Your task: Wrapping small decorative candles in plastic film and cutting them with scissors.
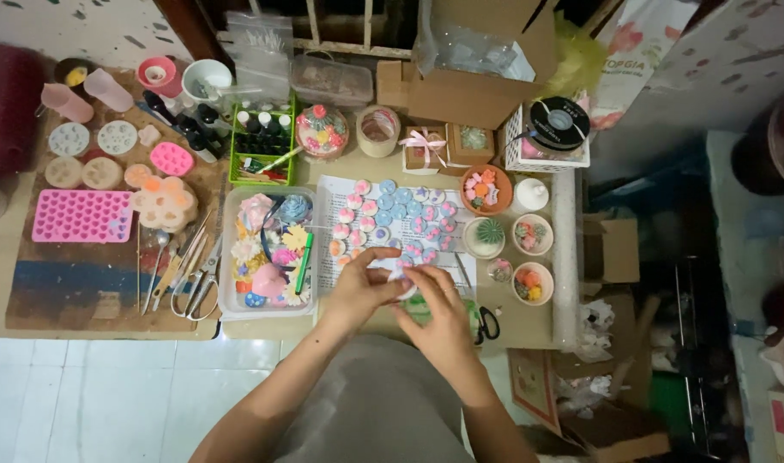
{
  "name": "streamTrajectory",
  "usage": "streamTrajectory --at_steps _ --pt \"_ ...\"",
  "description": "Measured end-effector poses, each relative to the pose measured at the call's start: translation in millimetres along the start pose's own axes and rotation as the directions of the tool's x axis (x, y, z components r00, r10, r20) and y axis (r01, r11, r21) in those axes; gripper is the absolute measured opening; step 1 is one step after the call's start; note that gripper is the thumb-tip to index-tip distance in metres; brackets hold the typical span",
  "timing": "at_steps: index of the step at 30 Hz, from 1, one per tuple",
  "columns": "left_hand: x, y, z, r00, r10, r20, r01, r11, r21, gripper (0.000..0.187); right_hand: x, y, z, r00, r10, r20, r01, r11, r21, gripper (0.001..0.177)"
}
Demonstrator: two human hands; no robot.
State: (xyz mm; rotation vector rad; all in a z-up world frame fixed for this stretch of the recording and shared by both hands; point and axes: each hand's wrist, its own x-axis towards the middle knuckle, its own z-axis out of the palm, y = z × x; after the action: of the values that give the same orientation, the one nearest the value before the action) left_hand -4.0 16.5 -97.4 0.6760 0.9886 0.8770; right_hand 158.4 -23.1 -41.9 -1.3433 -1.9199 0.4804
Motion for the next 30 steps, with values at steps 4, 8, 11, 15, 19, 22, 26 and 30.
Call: streamTrajectory --at_steps 4,8,11,15,19,22,26,30 --pt "1 -39 -14 0.999 -0.002 -0.035 0.010 0.974 0.227 0.056 -30 59 36 0.959 0.167 0.230 -0.199 0.973 0.120 0.054" --pt "-1 -93 -47 0.983 -0.171 -0.062 0.178 0.973 0.150 0.055 -43 136 80 0.886 0.320 0.337 -0.366 0.927 0.083 0.049" --pt "-9 -106 -78 0.967 -0.232 -0.108 0.234 0.972 0.006 0.051 -33 230 125 0.854 0.480 0.203 -0.485 0.874 -0.028 0.048" --pt "-36 -86 -116 0.927 -0.132 -0.351 0.154 0.988 0.034 0.044 11 287 177 0.925 0.377 0.036 -0.370 0.919 -0.134 0.059" --pt "-71 -72 -140 0.882 -0.055 -0.468 0.081 0.996 0.037 0.039 47 284 203 0.906 0.417 0.070 -0.388 0.886 -0.254 0.057" --pt "-90 -59 -143 0.807 -0.113 -0.580 0.150 0.989 0.015 0.038 56 292 216 0.898 0.431 0.089 -0.371 0.850 -0.375 0.053" --pt "-93 -88 -160 0.778 -0.119 -0.617 0.139 0.990 -0.016 0.036 62 289 215 0.905 0.403 0.137 -0.309 0.843 -0.439 0.049" --pt "-75 -107 -164 0.798 0.066 -0.600 0.153 0.939 0.306 0.032 55 320 213 0.858 0.492 0.145 -0.450 0.858 -0.250 0.035"
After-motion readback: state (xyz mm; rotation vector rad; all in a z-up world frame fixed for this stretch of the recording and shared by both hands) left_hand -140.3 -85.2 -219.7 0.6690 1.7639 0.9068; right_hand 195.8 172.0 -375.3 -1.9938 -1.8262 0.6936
